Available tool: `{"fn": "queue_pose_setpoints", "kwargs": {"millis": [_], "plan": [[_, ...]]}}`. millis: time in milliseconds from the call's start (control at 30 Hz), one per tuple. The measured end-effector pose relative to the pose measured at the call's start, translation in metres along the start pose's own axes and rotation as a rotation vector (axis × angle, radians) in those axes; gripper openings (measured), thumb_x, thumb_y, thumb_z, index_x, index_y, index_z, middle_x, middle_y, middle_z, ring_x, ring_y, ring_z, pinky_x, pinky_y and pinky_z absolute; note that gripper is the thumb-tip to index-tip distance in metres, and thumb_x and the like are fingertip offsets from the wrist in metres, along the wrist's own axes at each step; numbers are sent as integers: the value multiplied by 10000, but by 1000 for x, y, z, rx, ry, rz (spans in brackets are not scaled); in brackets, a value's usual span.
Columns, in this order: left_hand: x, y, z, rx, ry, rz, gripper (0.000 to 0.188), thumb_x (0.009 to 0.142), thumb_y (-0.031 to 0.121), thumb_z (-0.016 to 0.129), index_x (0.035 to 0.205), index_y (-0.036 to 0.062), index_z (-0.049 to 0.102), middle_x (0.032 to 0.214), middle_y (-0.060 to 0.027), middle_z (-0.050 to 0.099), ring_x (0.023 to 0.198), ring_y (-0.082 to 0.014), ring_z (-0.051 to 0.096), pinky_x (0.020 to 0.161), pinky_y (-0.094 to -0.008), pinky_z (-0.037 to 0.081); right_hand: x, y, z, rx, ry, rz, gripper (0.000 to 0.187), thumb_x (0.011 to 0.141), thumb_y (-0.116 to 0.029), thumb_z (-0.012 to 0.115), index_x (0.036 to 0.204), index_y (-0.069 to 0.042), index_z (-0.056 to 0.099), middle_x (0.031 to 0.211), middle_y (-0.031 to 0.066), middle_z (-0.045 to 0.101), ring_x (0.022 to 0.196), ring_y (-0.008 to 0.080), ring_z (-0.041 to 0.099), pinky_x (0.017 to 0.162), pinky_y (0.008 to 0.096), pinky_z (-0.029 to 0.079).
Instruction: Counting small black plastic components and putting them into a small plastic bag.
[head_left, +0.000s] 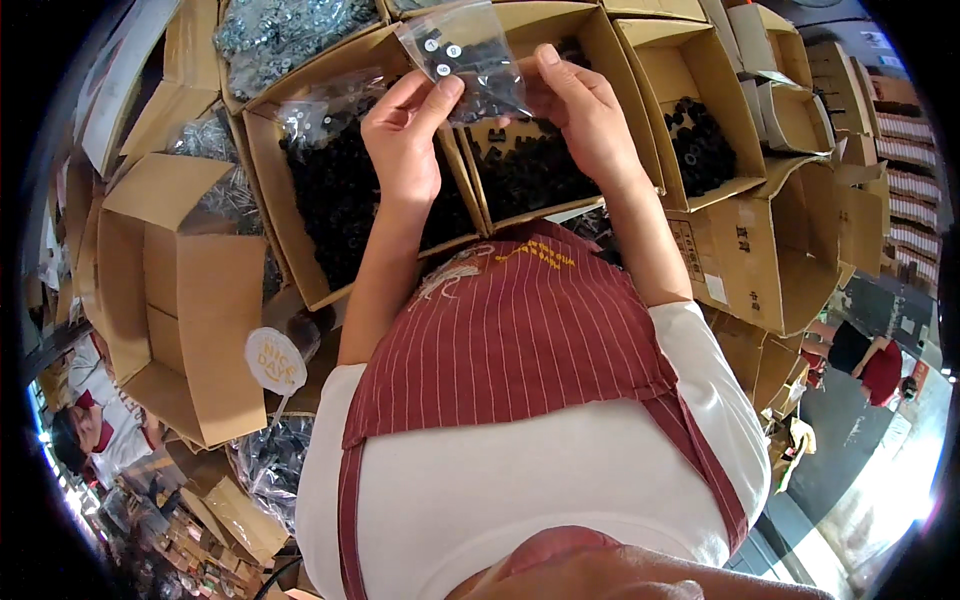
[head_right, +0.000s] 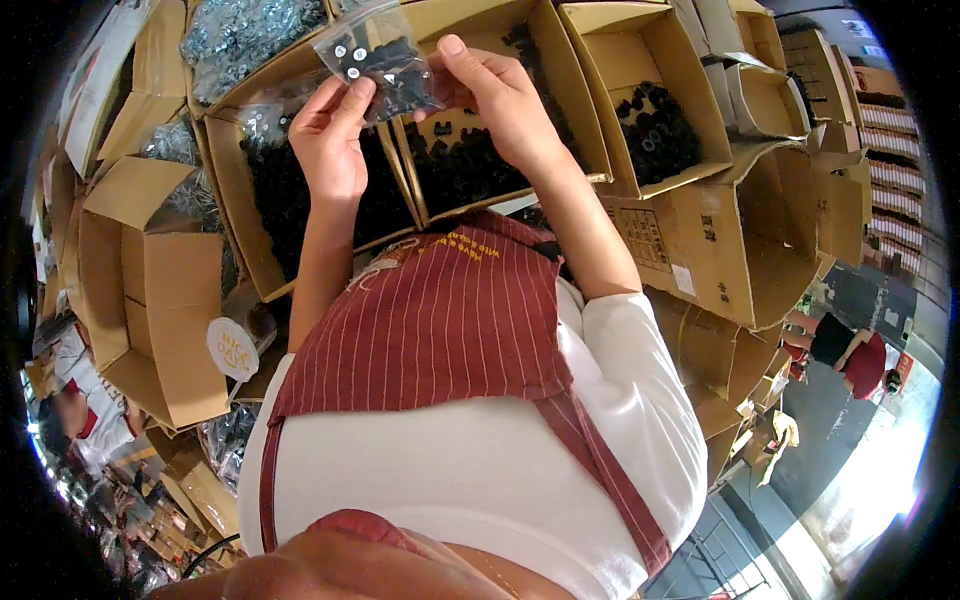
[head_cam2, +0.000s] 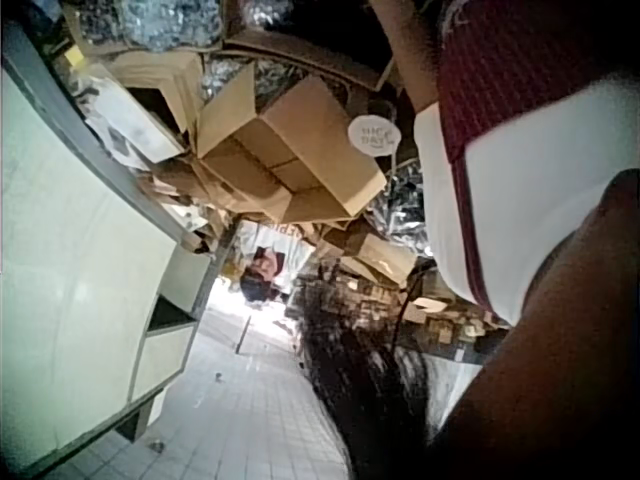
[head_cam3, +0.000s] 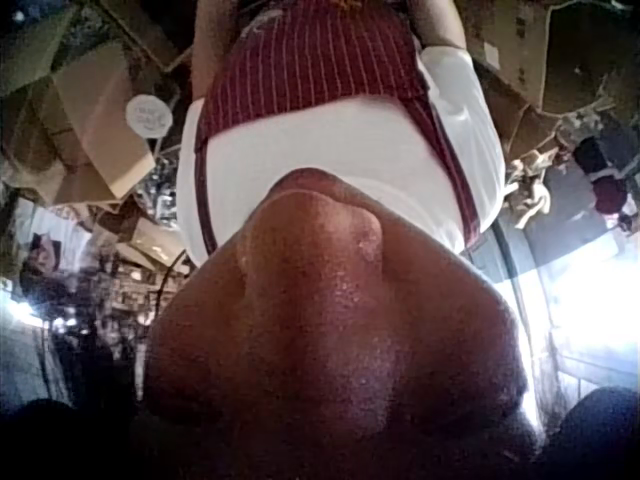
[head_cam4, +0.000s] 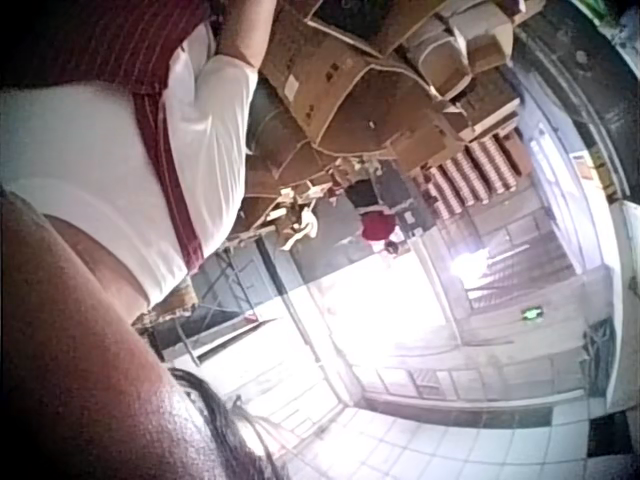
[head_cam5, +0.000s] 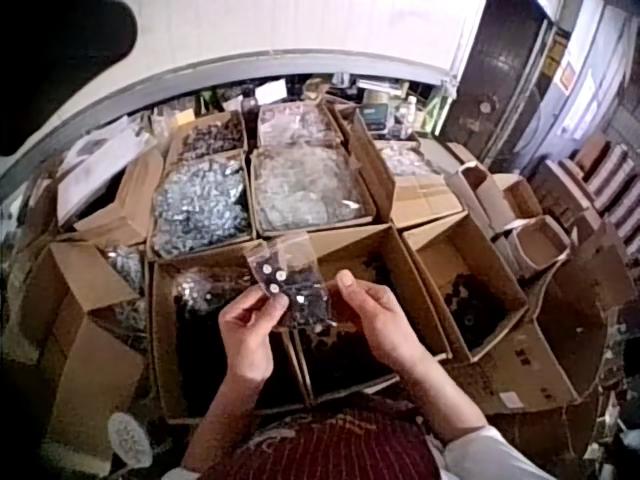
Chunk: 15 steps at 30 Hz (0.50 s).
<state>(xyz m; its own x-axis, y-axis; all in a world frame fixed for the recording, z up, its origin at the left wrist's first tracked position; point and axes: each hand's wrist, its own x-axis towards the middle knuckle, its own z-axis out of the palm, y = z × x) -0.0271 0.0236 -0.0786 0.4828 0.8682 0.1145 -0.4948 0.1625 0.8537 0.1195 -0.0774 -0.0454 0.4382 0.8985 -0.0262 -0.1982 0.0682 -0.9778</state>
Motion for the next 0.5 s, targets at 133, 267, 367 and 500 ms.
{"fn": "queue_pose_setpoints", "kwargs": {"millis": [133,267,367,500], "plan": [[1,0,-2,-15,-16,3,241,890,-2,677,1114,-90,659,998,-119,697,852,-150,656,753,-281,546,-4,-5,0,96,-46,45,535,1017,-433,480,1095,76,626,836,81,648,774,181,674,795,329,563],[0,0,0,-34,30,-5,197,848,5,724,1035,-51,706,891,-40,692,771,-76,581,690,-220,431,-10,-6,0,132,-54,58,488,997,-410,537,1103,59,620,911,93,666,810,183,690,798,316,560],[0,0,0,-24,23,-6,198,845,2,725,1034,-53,708,890,-42,694,769,-73,580,666,-215,418,-12,-7,2,23,-125,-4,363,964,-312,623,1071,35,626,941,87,669,810,174,690,797,307,557],[-2,2,5,-30,36,16,216,853,15,722,1056,-55,705,900,-54,701,770,-74,595,632,-210,407,-12,-6,2,8,-144,9,248,927,-201,673,1049,10,629,948,72,667,816,167,688,798,301,557]]}}
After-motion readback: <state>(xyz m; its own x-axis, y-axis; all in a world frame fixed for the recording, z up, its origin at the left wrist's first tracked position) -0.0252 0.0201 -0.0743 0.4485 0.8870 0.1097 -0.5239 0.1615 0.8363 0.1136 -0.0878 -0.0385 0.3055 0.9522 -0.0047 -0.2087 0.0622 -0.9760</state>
